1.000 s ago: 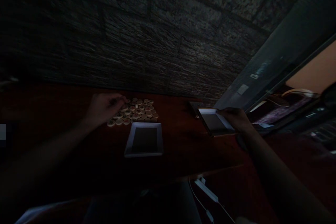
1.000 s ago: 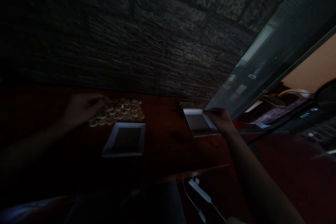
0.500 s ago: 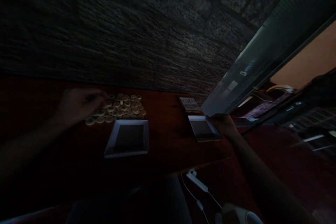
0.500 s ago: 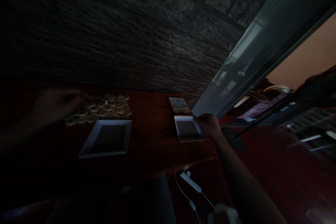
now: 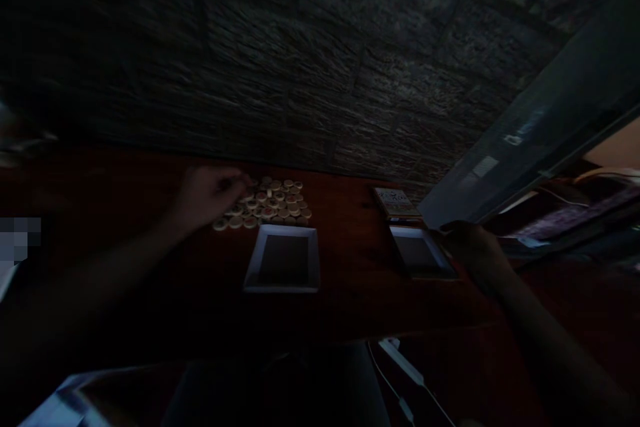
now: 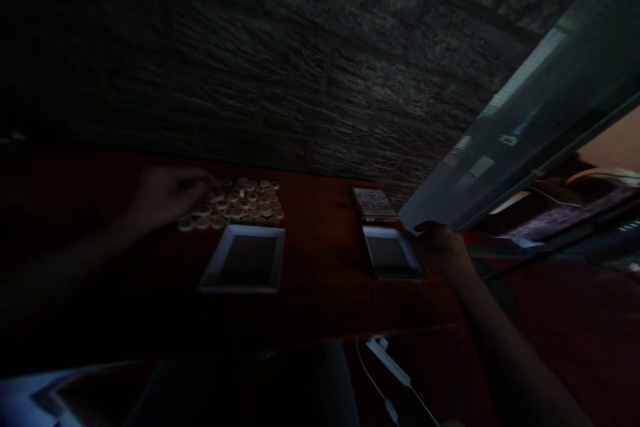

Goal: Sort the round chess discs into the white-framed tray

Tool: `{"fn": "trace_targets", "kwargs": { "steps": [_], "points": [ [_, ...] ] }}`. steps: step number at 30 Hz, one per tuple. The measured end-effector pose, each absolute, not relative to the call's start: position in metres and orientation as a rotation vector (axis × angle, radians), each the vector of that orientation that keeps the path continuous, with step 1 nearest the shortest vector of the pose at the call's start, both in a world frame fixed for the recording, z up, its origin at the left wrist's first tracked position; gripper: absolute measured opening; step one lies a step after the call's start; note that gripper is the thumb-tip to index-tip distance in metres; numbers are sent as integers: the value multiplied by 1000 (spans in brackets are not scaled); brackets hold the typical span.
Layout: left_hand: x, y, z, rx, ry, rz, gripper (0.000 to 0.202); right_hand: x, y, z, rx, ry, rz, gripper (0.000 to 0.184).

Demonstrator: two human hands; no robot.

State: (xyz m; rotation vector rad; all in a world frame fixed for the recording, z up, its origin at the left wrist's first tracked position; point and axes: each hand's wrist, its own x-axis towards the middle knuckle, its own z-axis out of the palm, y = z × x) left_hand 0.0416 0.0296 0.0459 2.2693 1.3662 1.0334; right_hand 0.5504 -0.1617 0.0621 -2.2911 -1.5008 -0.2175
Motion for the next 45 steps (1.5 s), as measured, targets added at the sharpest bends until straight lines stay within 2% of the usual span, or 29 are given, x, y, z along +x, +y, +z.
{"fn": "trace_targets", "kwargs": {
  "steps": [4, 7, 11, 15, 20, 28, 36, 45],
  "points": [
    [41, 32, 46, 2292, 1263, 1078, 29, 495, -152, 91, -2157, -1567, -177, 30],
    [40, 35, 45, 2311, 1255, 1076, 28, 422, -123, 102, -1842, -1723, 110, 24],
    [38, 36, 45, 2365, 1210, 1037, 23, 329, -56, 93, -1586, -1704, 306, 15],
    [37, 37, 46, 2411, 1199, 1008, 20, 286, 0, 65, -1507, -1639, 314, 20],
    [32, 42, 49, 2458, 1165, 995, 18, 295, 8, 35, -1465, -1593, 333, 22],
    [23, 49, 50, 2464, 1223, 905, 23, 315, 11, 16, -1444, -1581, 402, 27],
    [40, 35, 42, 2594, 942, 849, 19, 314, 17, 13, -1476, -1532, 423, 24],
    [36, 39, 43, 2585, 988, 891, 21, 315, 19, 11, -1454, -1559, 416, 24]
  ]
}}
